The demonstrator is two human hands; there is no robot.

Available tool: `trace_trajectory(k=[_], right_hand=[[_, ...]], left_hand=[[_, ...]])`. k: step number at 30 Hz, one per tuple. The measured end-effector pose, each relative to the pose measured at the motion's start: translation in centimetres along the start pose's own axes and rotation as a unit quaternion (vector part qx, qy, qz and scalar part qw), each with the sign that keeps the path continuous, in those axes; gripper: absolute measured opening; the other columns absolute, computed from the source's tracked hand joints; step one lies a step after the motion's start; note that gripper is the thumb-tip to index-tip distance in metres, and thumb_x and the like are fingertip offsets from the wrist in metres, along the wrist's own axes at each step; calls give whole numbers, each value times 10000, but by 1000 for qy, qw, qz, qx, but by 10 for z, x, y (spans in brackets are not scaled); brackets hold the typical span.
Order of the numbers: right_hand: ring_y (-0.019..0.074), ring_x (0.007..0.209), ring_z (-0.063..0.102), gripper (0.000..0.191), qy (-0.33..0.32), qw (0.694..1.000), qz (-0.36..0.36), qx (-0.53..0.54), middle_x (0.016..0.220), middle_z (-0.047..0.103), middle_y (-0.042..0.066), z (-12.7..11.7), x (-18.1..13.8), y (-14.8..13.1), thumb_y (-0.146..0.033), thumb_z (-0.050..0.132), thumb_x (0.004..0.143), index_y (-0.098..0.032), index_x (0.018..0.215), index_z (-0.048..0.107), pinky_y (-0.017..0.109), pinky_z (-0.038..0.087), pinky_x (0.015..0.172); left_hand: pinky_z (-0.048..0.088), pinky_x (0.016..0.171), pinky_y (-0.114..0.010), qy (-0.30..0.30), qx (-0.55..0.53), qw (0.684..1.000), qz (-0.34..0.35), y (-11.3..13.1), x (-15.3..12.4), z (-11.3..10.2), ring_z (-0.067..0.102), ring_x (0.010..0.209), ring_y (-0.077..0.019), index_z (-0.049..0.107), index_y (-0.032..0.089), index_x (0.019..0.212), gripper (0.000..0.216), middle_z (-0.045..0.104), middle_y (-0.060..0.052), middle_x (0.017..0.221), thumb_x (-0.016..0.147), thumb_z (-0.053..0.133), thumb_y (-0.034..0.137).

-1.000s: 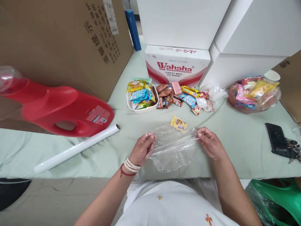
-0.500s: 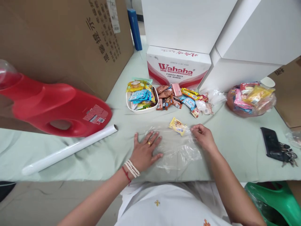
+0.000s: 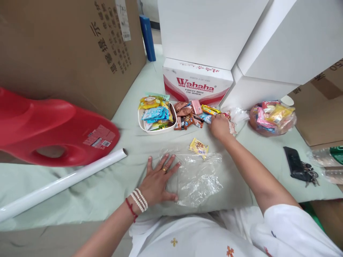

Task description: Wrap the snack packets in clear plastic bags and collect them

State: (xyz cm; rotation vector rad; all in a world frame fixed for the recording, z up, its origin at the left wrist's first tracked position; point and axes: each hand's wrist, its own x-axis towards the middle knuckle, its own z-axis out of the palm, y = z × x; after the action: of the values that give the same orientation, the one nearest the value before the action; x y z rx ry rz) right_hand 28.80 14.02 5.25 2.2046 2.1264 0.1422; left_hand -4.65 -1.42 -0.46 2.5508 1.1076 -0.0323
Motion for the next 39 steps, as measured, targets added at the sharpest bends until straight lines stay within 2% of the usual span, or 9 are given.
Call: trace_trajectory(k=[6, 10, 13, 16, 21, 25, 31, 34, 39], right_hand=[[360, 1092, 550, 356, 144, 987, 1, 70, 1148, 679, 198, -23, -38, 32, -327, 543, 952, -116, 1188, 706, 478, 426, 924], [306, 1007, 596, 305, 244, 944, -104, 197, 1054, 685, 130, -50, -102, 16, -366, 574, 962, -186, 1187, 674, 446, 461, 892], [292, 994, 605, 283, 209, 926, -228, 216, 1123, 691, 128, -40, -154, -21, -315, 604, 970, -231, 1236, 647, 445, 451, 873], [269, 947, 593, 266, 164, 921, -311, 167, 1138, 707, 129, -2, -186, -53, -222, 583, 990, -228, 1249, 646, 423, 426, 825], [253, 945, 583, 337, 118, 929, -318, 149, 1182, 695, 129, 51, -199, -64, -128, 523, 1000, -231, 1301, 632, 414, 448, 832], [275, 1051, 595, 436, 83, 909, -327, 244, 1259, 647, 153, 46, -201, -51, -144, 512, 1009, -236, 1434, 539, 447, 511, 916], [340, 1295, 513, 727, 39, 863, -340, 372, 1411, 512, 217, 34, -220, -13, -446, 705, 941, -200, 1539, 373, 523, 528, 1028], [309, 1230, 554, 407, 46, 875, -338, 344, 1296, 602, 176, 43, -238, -3, -319, 655, 985, -199, 1359, 550, 502, 552, 992], [235, 1063, 601, 224, 75, 868, -305, 384, 1152, 658, 120, 36, -251, -6, -112, 517, 1010, -221, 1165, 636, 412, 569, 880]], left_hand=[[-187, 1126, -794, -9, -40, 999, -6, 3, -4, -5, 146, 1586, -460, 282, 306, 1638, 1195, 134, -195, 1734, 649, 769, 768], [-182, 1123, -800, -12, -52, 999, -7, 3, -4, -7, 112, 1588, -475, 272, 308, 1642, 1200, 128, -192, 1739, 646, 784, 740], [-150, 1128, -811, -21, -51, 998, -13, 2, -2, -10, 92, 1587, -488, 273, 295, 1643, 1215, 127, -203, 1738, 633, 803, 714], [-97, 1156, -800, -28, -48, 998, -21, -1, -6, -13, 92, 1591, -478, 279, 273, 1641, 1214, 117, -215, 1736, 633, 820, 679], [-69, 1186, -779, 55, -12, 998, -23, 8, -34, -16, 88, 1604, -438, 360, 297, 1611, 893, 230, -152, 1725, 799, 725, 356], [-170, 1201, -728, 88, -30, 994, 65, 26, -53, -14, 211, 1595, -376, 450, 363, 1550, 820, 458, -64, 1632, 770, 603, 157], [-114, 1241, -683, 42, -103, 990, 81, 22, -51, -2, 447, 1487, -373, 581, 230, 1386, 597, 458, -202, 1608, 860, 696, 487], [-63, 1286, -602, 82, -109, 987, 83, 12, -53, 5, 529, 1439, -272, 676, 233, 1061, 154, 598, -137, 1507, 994, 562, 312], [131, 1320, -522, 130, -198, 971, 45, 0, -62, 8, 654, 1301, -187, 648, 236, 1051, 189, 726, -77, 1339, 1029, 463, 201]])
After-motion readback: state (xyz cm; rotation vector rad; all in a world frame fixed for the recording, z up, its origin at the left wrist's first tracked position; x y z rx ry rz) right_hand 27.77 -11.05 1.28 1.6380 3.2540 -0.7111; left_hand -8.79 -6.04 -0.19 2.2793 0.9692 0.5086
